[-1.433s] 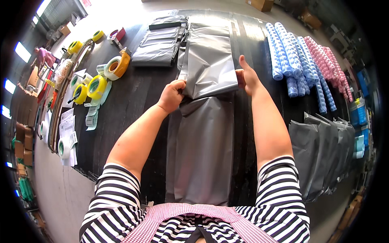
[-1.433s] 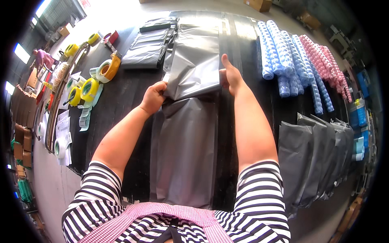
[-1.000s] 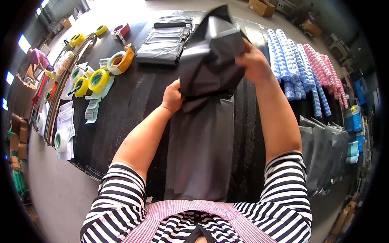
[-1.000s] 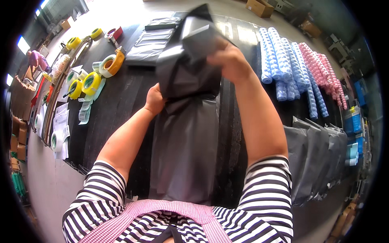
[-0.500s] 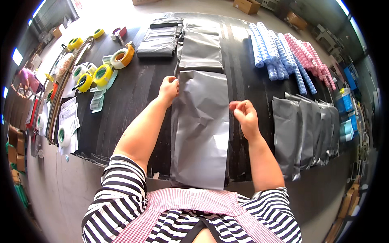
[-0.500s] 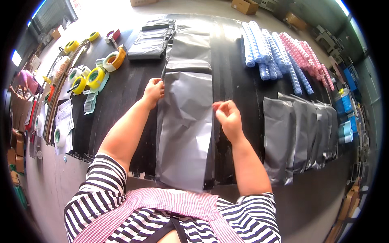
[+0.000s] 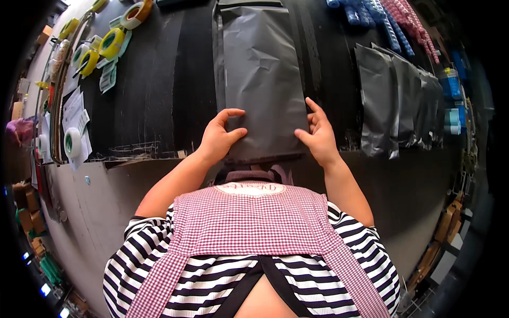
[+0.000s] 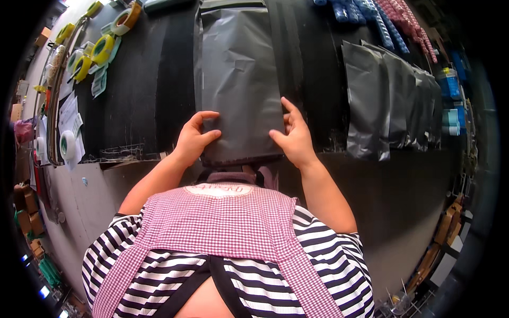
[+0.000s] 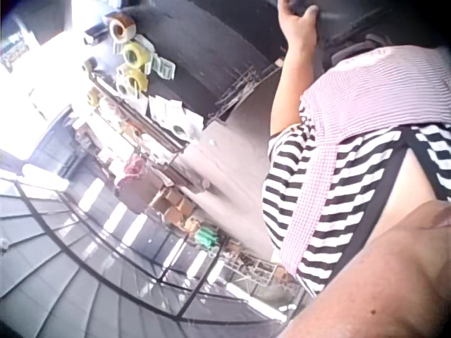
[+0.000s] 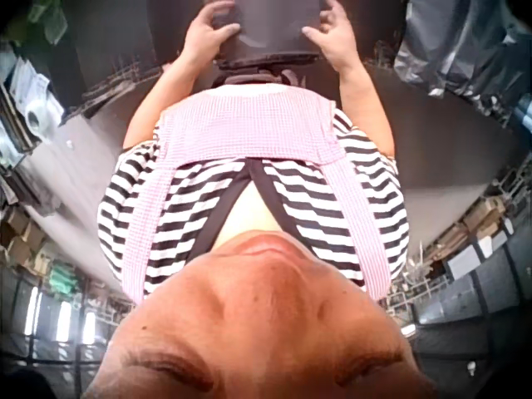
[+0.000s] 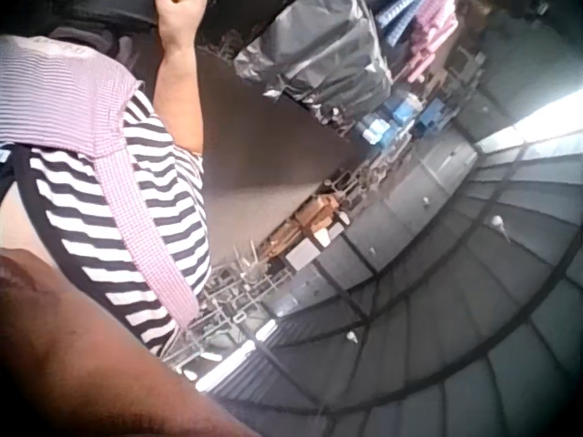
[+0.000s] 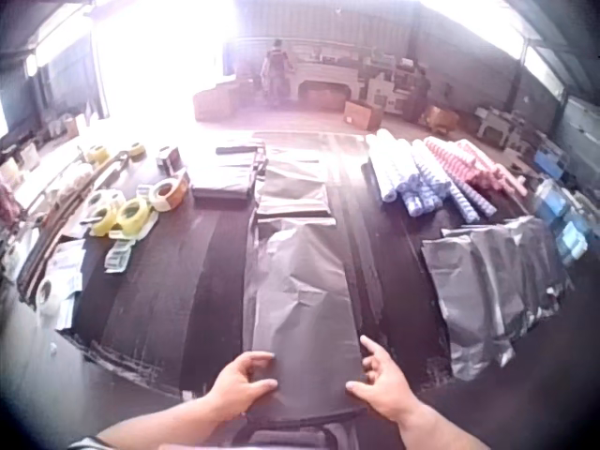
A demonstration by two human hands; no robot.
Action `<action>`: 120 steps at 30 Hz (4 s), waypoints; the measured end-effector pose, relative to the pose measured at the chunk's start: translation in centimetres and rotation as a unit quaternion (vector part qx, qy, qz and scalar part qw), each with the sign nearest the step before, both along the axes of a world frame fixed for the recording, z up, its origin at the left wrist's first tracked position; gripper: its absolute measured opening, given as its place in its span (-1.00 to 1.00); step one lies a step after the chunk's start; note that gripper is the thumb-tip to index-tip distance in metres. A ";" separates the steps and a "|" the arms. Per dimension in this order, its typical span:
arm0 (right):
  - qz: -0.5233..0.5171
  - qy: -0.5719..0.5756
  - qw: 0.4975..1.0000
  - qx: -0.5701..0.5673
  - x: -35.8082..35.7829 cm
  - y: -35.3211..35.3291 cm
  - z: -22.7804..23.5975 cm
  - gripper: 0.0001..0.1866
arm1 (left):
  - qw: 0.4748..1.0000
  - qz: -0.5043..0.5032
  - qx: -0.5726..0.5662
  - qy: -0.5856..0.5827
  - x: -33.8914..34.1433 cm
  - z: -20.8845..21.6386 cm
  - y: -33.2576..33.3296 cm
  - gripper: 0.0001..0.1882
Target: The person places blue cylindrical foam pieces into gray plastic shipping bags, seals each bag by removing a protective strip and folding the adhesive flap, and then moves the sealed bags into a larger pile on a work table.
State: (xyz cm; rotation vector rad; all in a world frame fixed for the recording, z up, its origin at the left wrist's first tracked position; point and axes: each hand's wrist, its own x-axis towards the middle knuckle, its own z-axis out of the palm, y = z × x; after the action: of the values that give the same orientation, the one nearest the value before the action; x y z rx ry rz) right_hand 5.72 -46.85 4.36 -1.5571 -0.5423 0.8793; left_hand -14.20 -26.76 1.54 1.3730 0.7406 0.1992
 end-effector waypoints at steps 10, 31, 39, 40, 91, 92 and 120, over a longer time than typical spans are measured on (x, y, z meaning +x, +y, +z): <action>-0.141 -0.090 0.986 0.019 0.7 -0.8 -4.3 -0.35 | 0.964 0.025 0.263 -0.028 2.2 -3.4 0.3 -0.63; 0.011 0.163 0.974 -0.157 -2.8 -6.2 -3.6 -0.72 | 0.737 -0.314 0.594 0.073 12.3 2.5 -0.1 -0.27; -0.047 0.112 0.979 -0.163 -3.4 -7.4 -3.7 -0.82 | 0.765 -0.320 0.559 -0.003 6.3 3.0 -3.6 -0.07; -0.043 0.113 0.980 -0.157 -3.5 -7.3 -3.8 -0.83 | 0.759 -0.320 0.567 0.004 5.3 2.8 -4.3 -0.11; -0.036 0.145 0.987 -0.060 -3.8 -8.8 -6.6 -0.84 | 0.846 -0.322 0.247 -0.345 -1.6 0.3 -5.3 -0.93; -0.038 0.151 0.986 -0.059 -4.1 -9.2 -6.5 -0.84 | 0.928 -0.283 0.074 -0.232 -4.7 0.2 -4.0 -0.93; 0.216 -0.701 0.673 0.099 2.9 -3.4 -3.4 -0.80 | 0.712 -0.244 0.633 -0.178 -5.9 -2.3 1.2 -0.62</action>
State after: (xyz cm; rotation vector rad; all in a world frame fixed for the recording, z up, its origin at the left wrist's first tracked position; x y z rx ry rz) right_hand 8.61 -50.24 0.95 -1.6775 -2.0891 -0.3039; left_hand -20.13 -25.57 -0.71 2.6737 -0.2692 0.5970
